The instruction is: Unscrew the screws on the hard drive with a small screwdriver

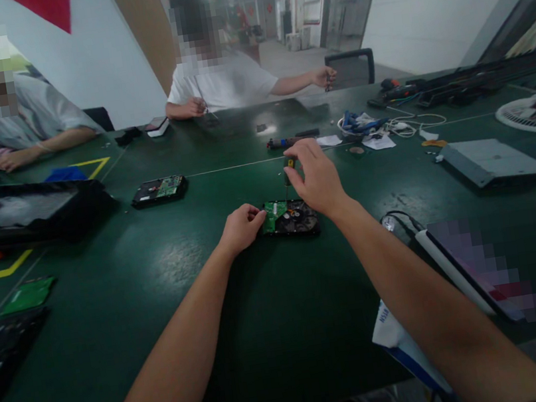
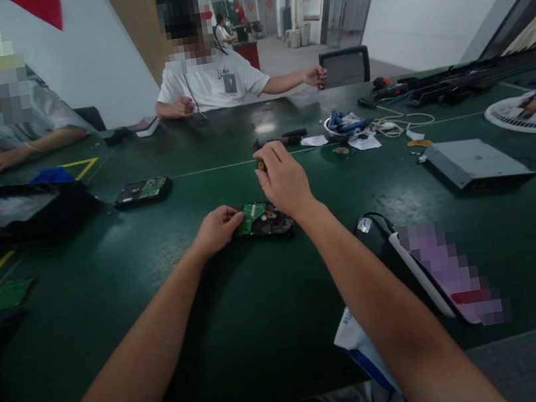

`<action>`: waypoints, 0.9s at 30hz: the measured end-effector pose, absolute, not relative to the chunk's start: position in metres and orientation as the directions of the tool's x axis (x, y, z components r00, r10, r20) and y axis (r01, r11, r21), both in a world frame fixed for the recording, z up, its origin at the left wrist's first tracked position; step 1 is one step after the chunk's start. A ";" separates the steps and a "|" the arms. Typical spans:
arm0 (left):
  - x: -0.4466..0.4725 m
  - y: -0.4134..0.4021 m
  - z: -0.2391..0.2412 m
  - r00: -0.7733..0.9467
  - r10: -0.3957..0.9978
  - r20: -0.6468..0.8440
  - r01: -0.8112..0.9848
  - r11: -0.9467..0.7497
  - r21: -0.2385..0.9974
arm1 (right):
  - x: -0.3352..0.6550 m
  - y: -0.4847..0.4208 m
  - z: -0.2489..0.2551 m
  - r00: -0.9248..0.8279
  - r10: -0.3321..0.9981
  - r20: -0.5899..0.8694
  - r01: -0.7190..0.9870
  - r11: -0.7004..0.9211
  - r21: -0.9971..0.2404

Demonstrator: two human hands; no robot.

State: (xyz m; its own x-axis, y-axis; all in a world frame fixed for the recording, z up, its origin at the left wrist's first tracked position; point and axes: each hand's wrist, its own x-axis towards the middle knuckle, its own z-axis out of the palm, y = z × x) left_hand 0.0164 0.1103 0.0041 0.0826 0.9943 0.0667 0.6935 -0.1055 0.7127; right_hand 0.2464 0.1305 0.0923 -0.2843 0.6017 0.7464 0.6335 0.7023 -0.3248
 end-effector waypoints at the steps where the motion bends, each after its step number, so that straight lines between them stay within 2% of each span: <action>1: 0.017 0.110 0.004 0.082 0.994 0.069 0.696 -0.106 0.711 | 0.246 0.130 0.092 -0.282 0.604 0.745 0.641 0.697 -0.322; 9: 0.017 0.110 0.004 0.083 0.994 0.073 0.684 -0.110 0.721 | 0.247 0.131 0.091 -0.306 0.586 0.750 0.663 0.697 -0.274; 18: 0.016 0.111 0.002 0.083 0.993 0.088 0.686 -0.121 0.717 | 0.250 0.134 0.093 -0.282 0.613 0.738 0.622 0.703 -0.345; 27: 0.016 0.110 0.003 0.080 0.994 0.073 0.688 -0.108 0.718 | 0.250 0.133 0.091 -0.278 0.607 0.745 0.634 0.698 -0.332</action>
